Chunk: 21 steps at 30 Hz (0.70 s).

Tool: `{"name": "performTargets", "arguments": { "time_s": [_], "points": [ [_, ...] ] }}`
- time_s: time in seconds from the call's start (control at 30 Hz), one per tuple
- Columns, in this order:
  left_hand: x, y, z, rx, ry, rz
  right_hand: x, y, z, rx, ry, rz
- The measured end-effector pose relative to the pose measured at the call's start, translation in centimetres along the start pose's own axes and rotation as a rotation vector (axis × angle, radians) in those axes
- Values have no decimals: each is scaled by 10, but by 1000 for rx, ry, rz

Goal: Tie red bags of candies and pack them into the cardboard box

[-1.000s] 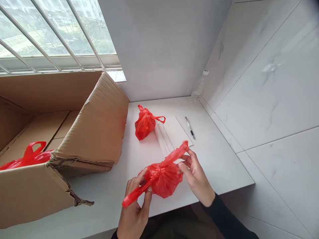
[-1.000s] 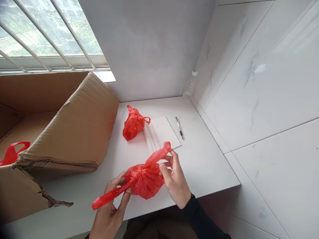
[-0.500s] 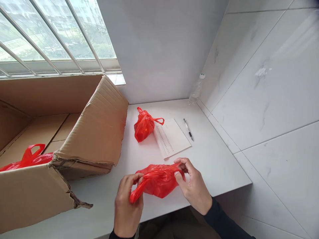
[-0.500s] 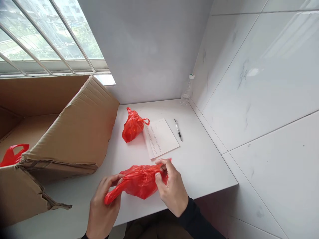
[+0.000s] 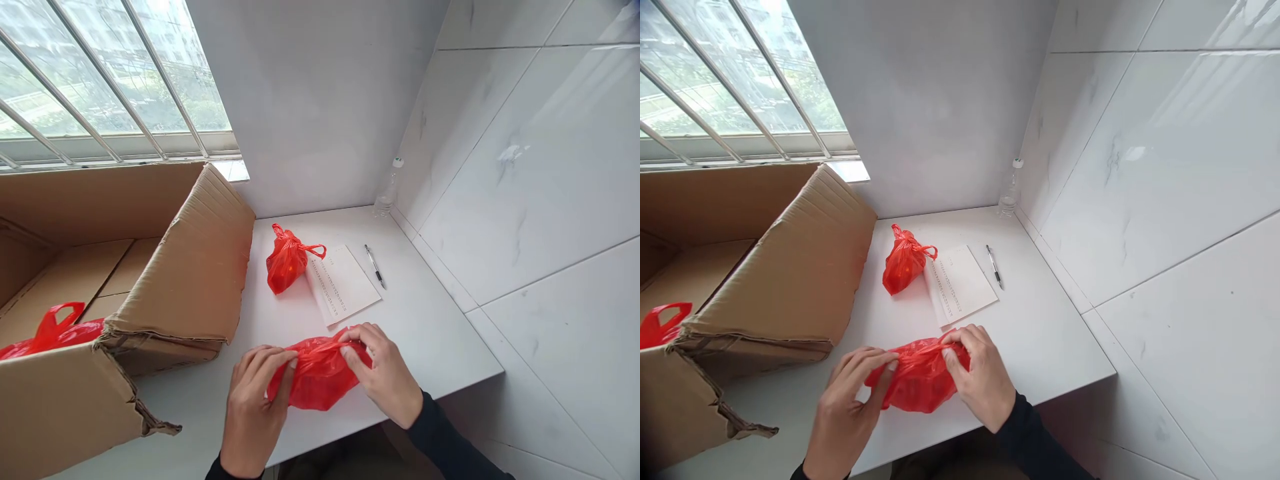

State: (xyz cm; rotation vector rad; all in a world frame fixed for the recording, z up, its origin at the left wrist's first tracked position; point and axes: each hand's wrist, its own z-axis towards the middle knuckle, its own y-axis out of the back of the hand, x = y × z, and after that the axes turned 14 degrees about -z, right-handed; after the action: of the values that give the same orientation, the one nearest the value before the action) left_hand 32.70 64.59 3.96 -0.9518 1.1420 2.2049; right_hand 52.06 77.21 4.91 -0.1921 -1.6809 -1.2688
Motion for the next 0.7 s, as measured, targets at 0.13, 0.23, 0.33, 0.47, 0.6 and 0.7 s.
{"name": "performTargets", "arguments": {
  "time_s": [0.13,0.23,0.33,0.47,0.6,0.7],
  "points": [
    [-2,4,2,-40,83,-28,-9,5,-3,-55,-102,51],
    [-7,-3,5,58,111,-73,-4,6,-4,-18,-70,85],
    [-7,-7,8,15,183,-145,0,6,-2,15,-50,81],
    [-4,3,8,-154,411,-276,-6,8,-3,-37,-128,149],
    [-10,7,9,-189,568,-486,-4,10,-4,-41,-111,332],
    [-21,4,10,-185,612,-591,8,11,-3,27,-68,421]
  ]
}}
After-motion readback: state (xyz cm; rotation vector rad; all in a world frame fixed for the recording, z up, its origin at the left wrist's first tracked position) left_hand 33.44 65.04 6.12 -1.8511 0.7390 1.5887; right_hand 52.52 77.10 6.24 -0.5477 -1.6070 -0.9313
